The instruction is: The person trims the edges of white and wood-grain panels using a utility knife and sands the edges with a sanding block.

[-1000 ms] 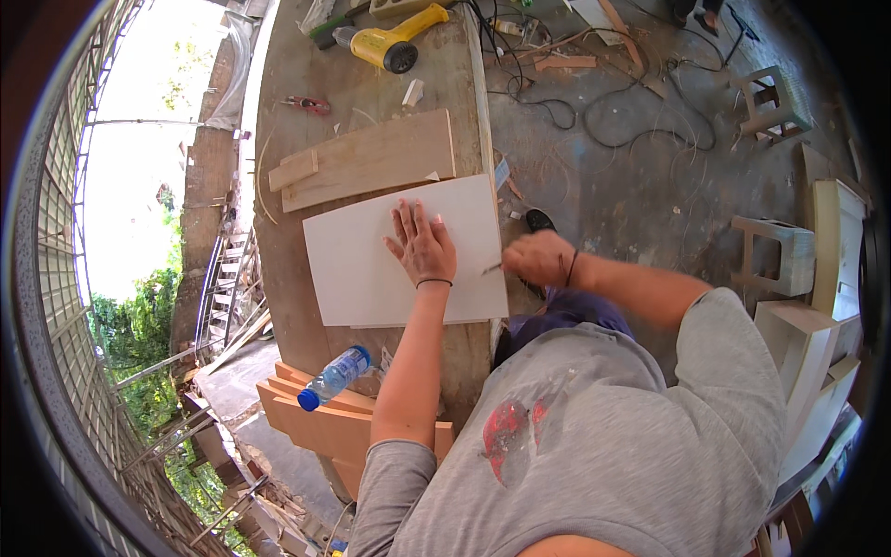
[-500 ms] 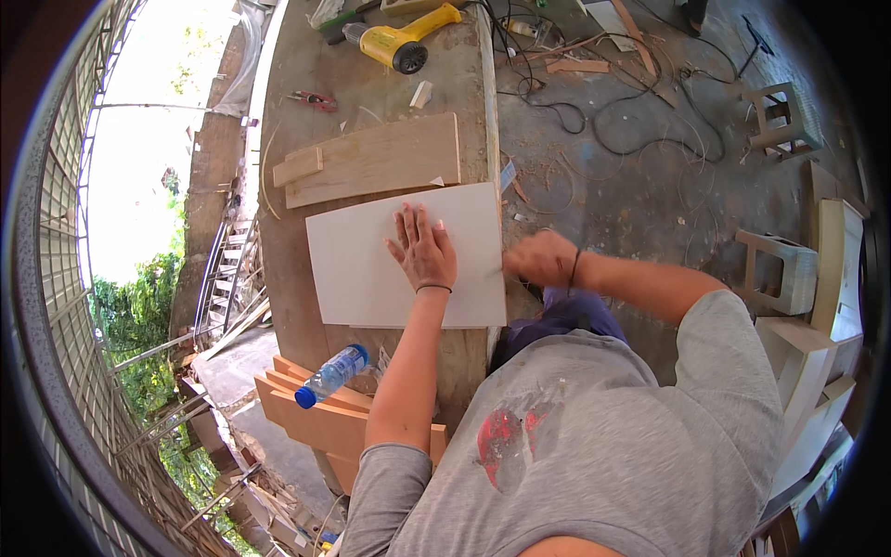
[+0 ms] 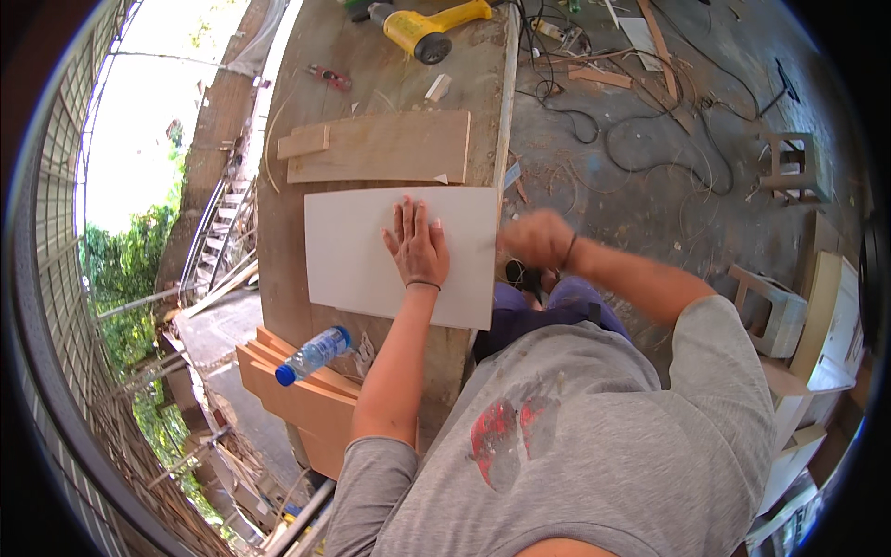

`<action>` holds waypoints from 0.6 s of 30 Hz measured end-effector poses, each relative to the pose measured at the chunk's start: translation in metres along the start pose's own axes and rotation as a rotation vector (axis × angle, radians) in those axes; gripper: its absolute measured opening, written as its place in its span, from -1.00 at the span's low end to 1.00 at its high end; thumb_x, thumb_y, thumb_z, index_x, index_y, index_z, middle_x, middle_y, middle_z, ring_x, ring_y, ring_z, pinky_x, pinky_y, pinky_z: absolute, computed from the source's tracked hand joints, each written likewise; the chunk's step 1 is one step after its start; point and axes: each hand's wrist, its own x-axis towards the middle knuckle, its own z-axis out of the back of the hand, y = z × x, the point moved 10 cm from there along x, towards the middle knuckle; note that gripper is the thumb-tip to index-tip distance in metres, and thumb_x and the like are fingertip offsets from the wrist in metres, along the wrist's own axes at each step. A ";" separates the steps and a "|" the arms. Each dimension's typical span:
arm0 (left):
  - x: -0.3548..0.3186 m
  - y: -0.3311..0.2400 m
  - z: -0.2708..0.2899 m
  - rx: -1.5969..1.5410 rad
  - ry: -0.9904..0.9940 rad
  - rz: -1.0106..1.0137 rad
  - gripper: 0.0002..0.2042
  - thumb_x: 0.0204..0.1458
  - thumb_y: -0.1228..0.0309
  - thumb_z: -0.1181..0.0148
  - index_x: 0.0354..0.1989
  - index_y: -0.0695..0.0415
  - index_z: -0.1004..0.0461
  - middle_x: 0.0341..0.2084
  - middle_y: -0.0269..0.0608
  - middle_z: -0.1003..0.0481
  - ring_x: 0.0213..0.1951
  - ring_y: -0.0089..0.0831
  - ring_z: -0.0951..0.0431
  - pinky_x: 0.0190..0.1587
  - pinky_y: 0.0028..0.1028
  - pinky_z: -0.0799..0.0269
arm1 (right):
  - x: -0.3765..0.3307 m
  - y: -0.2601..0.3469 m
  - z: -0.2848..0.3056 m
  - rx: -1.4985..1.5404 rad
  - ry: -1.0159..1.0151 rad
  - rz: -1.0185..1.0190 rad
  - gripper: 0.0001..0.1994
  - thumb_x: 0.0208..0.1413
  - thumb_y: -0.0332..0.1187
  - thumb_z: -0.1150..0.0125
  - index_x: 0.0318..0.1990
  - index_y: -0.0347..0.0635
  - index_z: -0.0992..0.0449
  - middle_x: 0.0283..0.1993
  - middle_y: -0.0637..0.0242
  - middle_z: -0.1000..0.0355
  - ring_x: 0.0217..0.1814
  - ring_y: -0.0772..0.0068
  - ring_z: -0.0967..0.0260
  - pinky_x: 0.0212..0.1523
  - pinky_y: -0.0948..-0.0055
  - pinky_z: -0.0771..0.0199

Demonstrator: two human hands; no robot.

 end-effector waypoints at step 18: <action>-0.006 0.006 -0.004 -0.008 -0.012 0.033 -0.55 0.18 0.23 0.06 0.27 -0.03 -0.25 0.37 -0.27 -0.08 0.41 -0.21 0.02 0.37 0.09 0.31 | 0.041 -0.069 0.059 -0.371 0.034 -0.194 -0.78 -0.04 -0.35 -0.13 -0.18 -0.03 -0.48 -0.31 0.29 -0.51 -0.31 0.22 -0.53 -0.36 0.28 -0.55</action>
